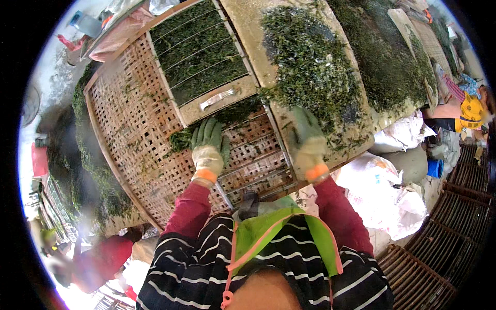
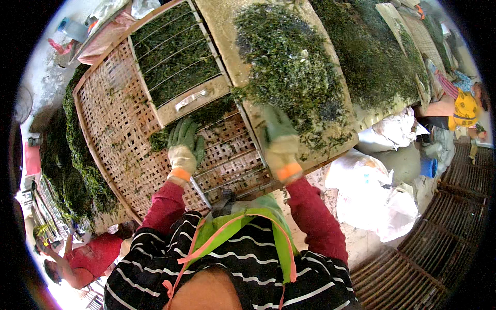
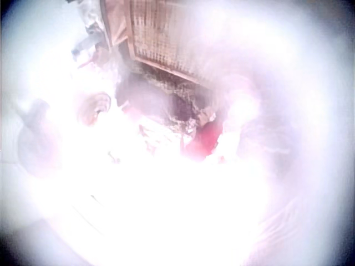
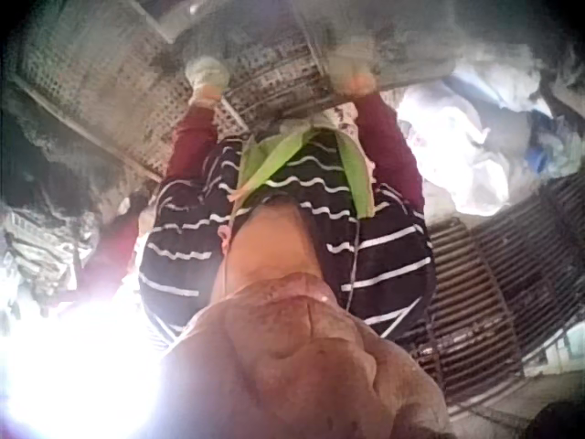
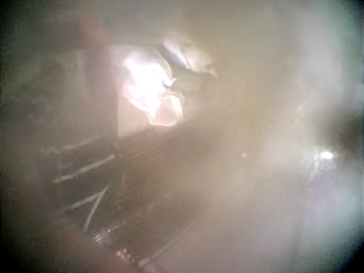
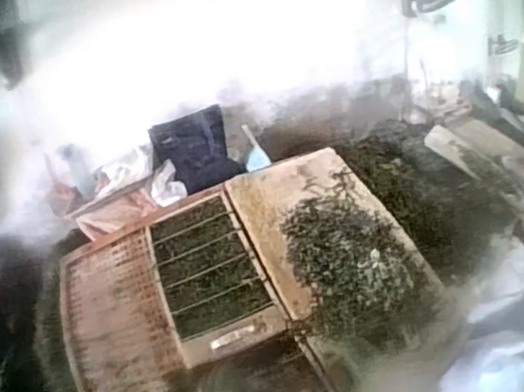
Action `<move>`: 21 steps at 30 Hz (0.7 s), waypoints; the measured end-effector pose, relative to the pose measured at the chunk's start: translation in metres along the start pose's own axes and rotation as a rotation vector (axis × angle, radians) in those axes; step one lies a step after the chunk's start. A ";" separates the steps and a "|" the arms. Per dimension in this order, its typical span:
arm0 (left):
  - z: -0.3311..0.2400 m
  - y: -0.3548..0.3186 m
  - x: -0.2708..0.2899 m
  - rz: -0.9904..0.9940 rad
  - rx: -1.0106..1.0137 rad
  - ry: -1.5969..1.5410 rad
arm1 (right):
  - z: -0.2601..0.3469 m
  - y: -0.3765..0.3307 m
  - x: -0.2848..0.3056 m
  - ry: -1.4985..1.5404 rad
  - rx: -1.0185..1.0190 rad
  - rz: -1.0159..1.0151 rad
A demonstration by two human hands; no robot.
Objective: The person picks through a pile of green leaves on a table by hand and places them into different sections of a wooden tray.
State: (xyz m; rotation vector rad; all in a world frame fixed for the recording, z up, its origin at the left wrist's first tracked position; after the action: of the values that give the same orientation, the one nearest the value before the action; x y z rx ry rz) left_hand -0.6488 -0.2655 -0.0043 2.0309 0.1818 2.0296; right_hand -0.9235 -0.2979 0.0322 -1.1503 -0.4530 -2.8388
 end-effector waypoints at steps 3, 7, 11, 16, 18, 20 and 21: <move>-0.032 0.019 0.008 0.004 -0.030 -0.002 | -0.052 -0.014 0.026 -0.146 0.023 -0.072; -0.082 0.043 -0.011 0.122 -0.074 0.056 | -0.050 0.073 0.022 -0.220 -0.063 -0.001; -0.099 0.064 -0.029 0.151 -0.068 0.019 | -0.046 0.197 0.032 -0.389 -0.165 0.101; -0.105 0.057 -0.067 0.108 -0.100 0.048 | -0.088 0.262 0.049 -0.320 -0.104 0.202; -0.101 0.062 -0.049 0.037 -0.058 -0.007 | -0.074 0.256 0.068 -0.154 -0.022 0.122; -0.099 0.061 -0.037 0.044 -0.061 -0.030 | -0.037 0.247 0.089 -0.017 0.037 0.164; -0.100 0.062 -0.033 0.020 -0.056 -0.005 | -0.037 0.247 0.094 0.077 0.093 0.143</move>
State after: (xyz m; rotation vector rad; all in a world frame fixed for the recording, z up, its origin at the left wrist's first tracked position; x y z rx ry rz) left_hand -0.7551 -0.3244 -0.0201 2.0117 0.1027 2.0182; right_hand -0.9792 -0.5380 0.1334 -1.0100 -0.4721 -2.6986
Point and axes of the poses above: each hand's wrist, its own y-axis towards the middle knuckle, its own x-axis out of the back of the hand, z = x × y, the point moved 9 cm from there along y, towards the middle knuckle, and after that the axes turned 14 degrees about y, right-handed, at the moved point
